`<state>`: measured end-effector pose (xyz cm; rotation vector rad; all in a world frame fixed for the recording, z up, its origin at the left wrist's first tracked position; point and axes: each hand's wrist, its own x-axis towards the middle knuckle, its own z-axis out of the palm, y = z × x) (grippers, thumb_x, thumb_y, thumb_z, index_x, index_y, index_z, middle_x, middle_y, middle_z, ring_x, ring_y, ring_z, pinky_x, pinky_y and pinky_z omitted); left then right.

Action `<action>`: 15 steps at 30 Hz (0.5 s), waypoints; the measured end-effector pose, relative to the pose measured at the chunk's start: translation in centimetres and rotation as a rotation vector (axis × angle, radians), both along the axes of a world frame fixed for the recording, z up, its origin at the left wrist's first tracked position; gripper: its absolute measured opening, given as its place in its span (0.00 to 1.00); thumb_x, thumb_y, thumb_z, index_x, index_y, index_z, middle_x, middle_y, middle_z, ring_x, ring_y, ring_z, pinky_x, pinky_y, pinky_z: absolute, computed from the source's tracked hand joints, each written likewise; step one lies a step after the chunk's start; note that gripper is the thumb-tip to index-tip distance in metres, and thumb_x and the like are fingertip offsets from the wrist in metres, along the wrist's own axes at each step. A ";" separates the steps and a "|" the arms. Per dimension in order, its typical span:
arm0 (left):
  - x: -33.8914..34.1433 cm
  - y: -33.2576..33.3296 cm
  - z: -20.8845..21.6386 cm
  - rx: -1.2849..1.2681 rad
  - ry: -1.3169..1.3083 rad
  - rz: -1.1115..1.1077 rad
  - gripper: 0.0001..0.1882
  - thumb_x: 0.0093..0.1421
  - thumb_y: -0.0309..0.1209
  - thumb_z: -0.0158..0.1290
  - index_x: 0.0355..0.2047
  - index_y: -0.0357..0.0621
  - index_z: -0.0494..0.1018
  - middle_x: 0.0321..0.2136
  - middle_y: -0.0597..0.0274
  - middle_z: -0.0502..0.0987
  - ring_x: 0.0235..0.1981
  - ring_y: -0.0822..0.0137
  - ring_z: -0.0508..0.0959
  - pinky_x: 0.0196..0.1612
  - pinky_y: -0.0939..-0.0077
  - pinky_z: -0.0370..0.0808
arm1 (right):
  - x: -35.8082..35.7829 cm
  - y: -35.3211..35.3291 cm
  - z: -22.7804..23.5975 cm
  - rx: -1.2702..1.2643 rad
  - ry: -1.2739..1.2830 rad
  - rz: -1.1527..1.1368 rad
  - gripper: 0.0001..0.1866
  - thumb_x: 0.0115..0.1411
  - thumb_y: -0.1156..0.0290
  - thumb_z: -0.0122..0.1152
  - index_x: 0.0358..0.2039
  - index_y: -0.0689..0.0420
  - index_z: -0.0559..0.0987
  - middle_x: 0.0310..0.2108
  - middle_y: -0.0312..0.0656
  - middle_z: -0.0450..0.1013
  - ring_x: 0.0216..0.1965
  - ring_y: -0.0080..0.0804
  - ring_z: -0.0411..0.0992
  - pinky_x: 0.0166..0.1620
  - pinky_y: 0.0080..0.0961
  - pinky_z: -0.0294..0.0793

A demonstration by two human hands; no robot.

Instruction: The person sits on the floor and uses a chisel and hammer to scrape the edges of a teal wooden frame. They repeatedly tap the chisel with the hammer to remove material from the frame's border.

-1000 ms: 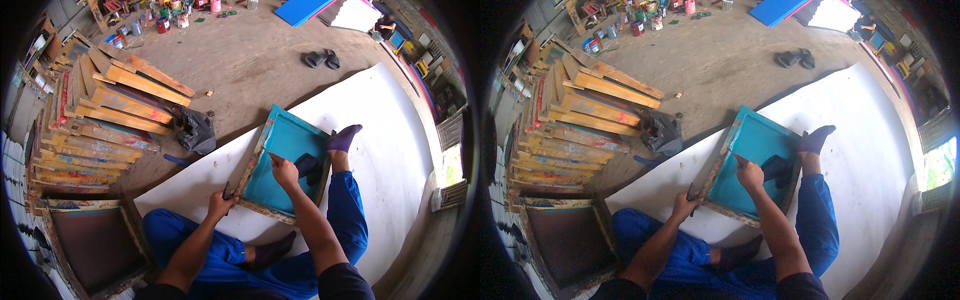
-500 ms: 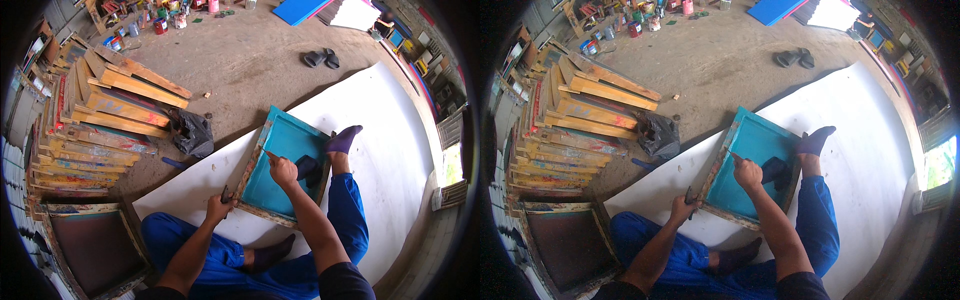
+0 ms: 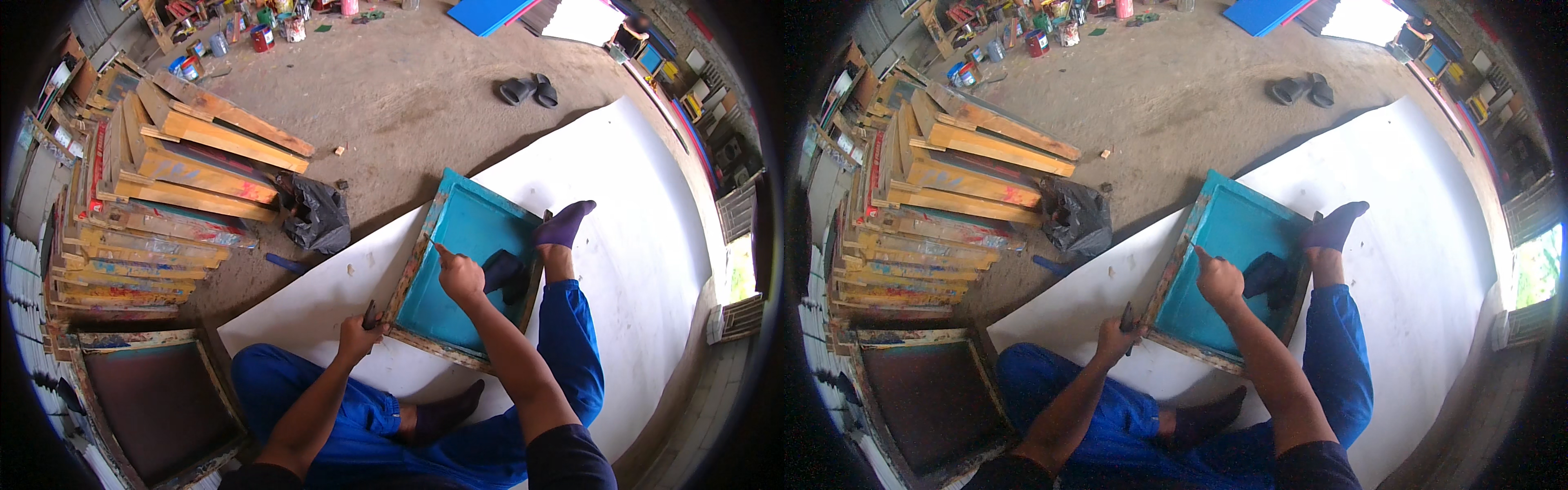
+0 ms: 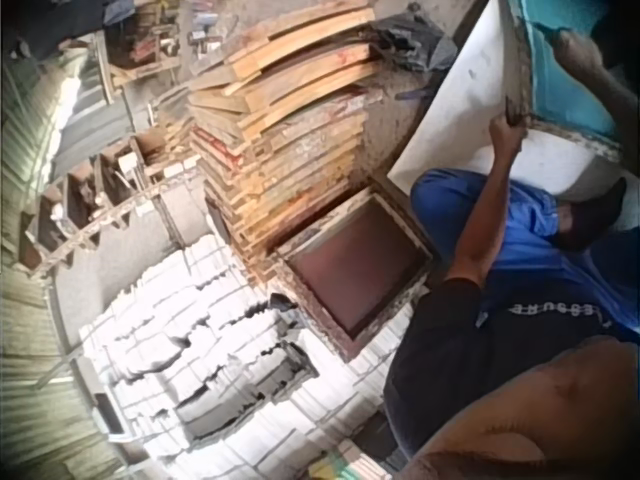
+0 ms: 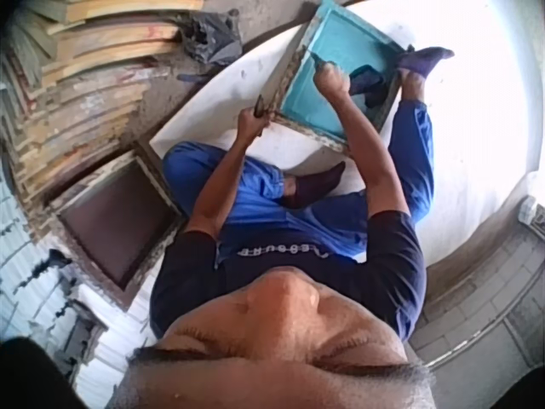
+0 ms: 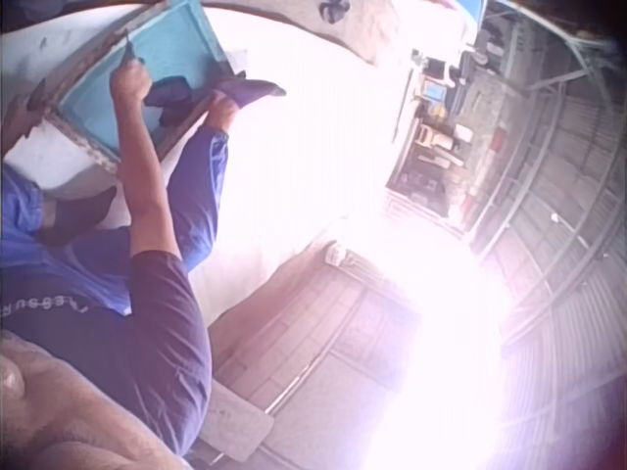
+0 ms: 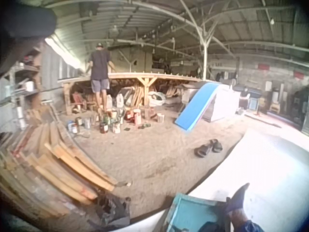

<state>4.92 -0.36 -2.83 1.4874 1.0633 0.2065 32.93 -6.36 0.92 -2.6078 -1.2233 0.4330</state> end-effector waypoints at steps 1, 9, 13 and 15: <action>0.1 0.0 0.2 -0.028 -0.022 0.017 0.18 0.55 0.30 0.70 0.42 0.31 0.81 0.22 0.60 0.82 0.21 0.74 0.80 0.27 0.76 0.78 | 0.2 0.0 -0.1 0.079 0.128 -0.044 0.22 0.66 0.63 0.54 0.60 0.35 0.77 0.37 0.51 0.81 0.40 0.52 0.81 0.42 0.48 0.81; 0.2 0.1 0.4 -0.085 0.015 0.031 0.20 0.56 0.29 0.69 0.44 0.28 0.80 0.23 0.58 0.82 0.21 0.74 0.80 0.26 0.77 0.78 | 1.2 -0.3 -0.5 0.137 0.199 -0.055 0.19 0.66 0.61 0.57 0.58 0.34 0.80 0.40 0.53 0.81 0.42 0.51 0.81 0.45 0.46 0.80; 0.1 0.1 -0.4 -0.117 -0.062 0.044 0.20 0.55 0.29 0.69 0.44 0.27 0.80 0.23 0.58 0.82 0.21 0.74 0.80 0.26 0.77 0.78 | 2.0 -0.6 -1.0 0.087 0.129 -0.007 0.19 0.66 0.61 0.58 0.57 0.34 0.81 0.39 0.52 0.81 0.42 0.53 0.80 0.46 0.46 0.80; -0.1 0.1 -0.7 -0.122 -0.087 0.055 0.19 0.55 0.28 0.69 0.43 0.27 0.80 0.23 0.59 0.82 0.21 0.74 0.80 0.26 0.77 0.78 | 2.2 -0.6 -1.8 0.116 0.055 0.034 0.19 0.66 0.63 0.59 0.57 0.35 0.81 0.37 0.52 0.81 0.40 0.52 0.80 0.43 0.45 0.79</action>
